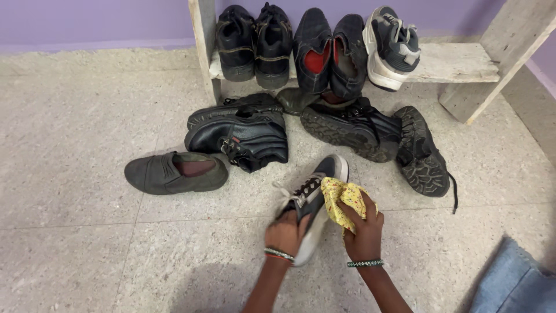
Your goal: The person wipes a grey and white sneaker with a yellow cloth, focusing on the upper and sole. The person then places the cleaned shoe on a wooden shelf among other shoes.
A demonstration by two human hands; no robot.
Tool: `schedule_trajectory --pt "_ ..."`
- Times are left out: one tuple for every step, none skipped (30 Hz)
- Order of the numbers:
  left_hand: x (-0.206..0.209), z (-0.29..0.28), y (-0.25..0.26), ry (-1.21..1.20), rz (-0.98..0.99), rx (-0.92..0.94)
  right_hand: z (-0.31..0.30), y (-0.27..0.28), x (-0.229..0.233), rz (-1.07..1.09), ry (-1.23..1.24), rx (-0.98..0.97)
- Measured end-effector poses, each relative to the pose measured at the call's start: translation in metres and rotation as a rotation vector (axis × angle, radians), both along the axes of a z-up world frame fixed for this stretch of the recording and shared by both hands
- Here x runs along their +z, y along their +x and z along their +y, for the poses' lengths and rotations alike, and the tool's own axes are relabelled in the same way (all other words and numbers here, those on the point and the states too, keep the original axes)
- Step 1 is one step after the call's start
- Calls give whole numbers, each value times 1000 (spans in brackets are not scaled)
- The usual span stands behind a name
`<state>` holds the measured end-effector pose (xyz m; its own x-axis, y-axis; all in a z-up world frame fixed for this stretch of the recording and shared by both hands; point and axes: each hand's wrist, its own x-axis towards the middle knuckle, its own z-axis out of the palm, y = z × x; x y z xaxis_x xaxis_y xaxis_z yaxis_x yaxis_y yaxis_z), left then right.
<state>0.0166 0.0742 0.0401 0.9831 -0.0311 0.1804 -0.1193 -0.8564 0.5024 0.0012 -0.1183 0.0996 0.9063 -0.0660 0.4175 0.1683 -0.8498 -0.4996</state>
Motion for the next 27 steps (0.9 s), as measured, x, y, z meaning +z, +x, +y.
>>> schedule_trajectory --pt "2 13 2 65 -31 -85 0 -1 0 -13 19 3" --pt "5 26 3 131 -63 -171 1 -3 0 -26 39 6" --pt "9 36 5 196 -96 -255 3 -3 0 -24 42 8" --pt "12 43 5 199 -106 -326 6 -2 0 -22 45 11" --pt "16 49 2 202 -116 -400 8 -2 -1 -20 47 11" --pt "20 51 1 205 -126 -473 12 -1 -3 -17 63 10" --pt "22 50 -1 202 -35 -412 14 0 -5 -13 76 10" --pt "24 46 -4 199 55 -351 17 0 -7 -8 88 10" --pt "26 40 -6 194 147 -290 19 1 -10 -14 87 13" --pt "26 31 -5 188 162 -203 20 2 -12 -21 86 16" --pt "24 18 -5 178 180 -115 20 1 -14 -25 82 20" --pt "22 8 -6 168 199 -28 20 0 -16 -18 69 32" --pt "19 3 -8 180 153 -3 22 1 -17 -15 59 43" --pt "16 -1 -11 192 106 22 24 1 -18 -11 48 55" --pt "12 -3 -14 204 60 48 28 1 -17 82 -1 67" --pt "8 -3 -15 205 -29 25 32 1 -16 176 -52 79" --pt "3 0 -16 210 -117 -1 37 1 -15 270 -98 87" --pt "-1 3 -16 214 -205 -26 42 2 -14 261 -142 82" --pt "-6 5 -16 213 -190 -53 45 4 -12 254 -189 80" --pt "-10 8 -15 212 -174 -80 47 7 -10 246 -236 78" --pt "-13 10 -14 210 -160 -108 46 12 -8 337 -245 66" --pt "-16 12 -14 204 -176 -108 43 19 -5 429 -253 53" --pt "-19 12 -13 199 -195 -114 40 24 -4 518 -259 33" --pt "-21 11 -13 193 -215 -120 37 28 -3 495 -231 2" --pt "-22 10 -14 199 -231 -117 34 34 -4 471 -203 -26" --pt "-24 9 -15 205 -247 -114 32 35 -7 448 -175 -55" --pt "-24 9 -15 213 -264 -105 32 34 -10 420 -178 -64"
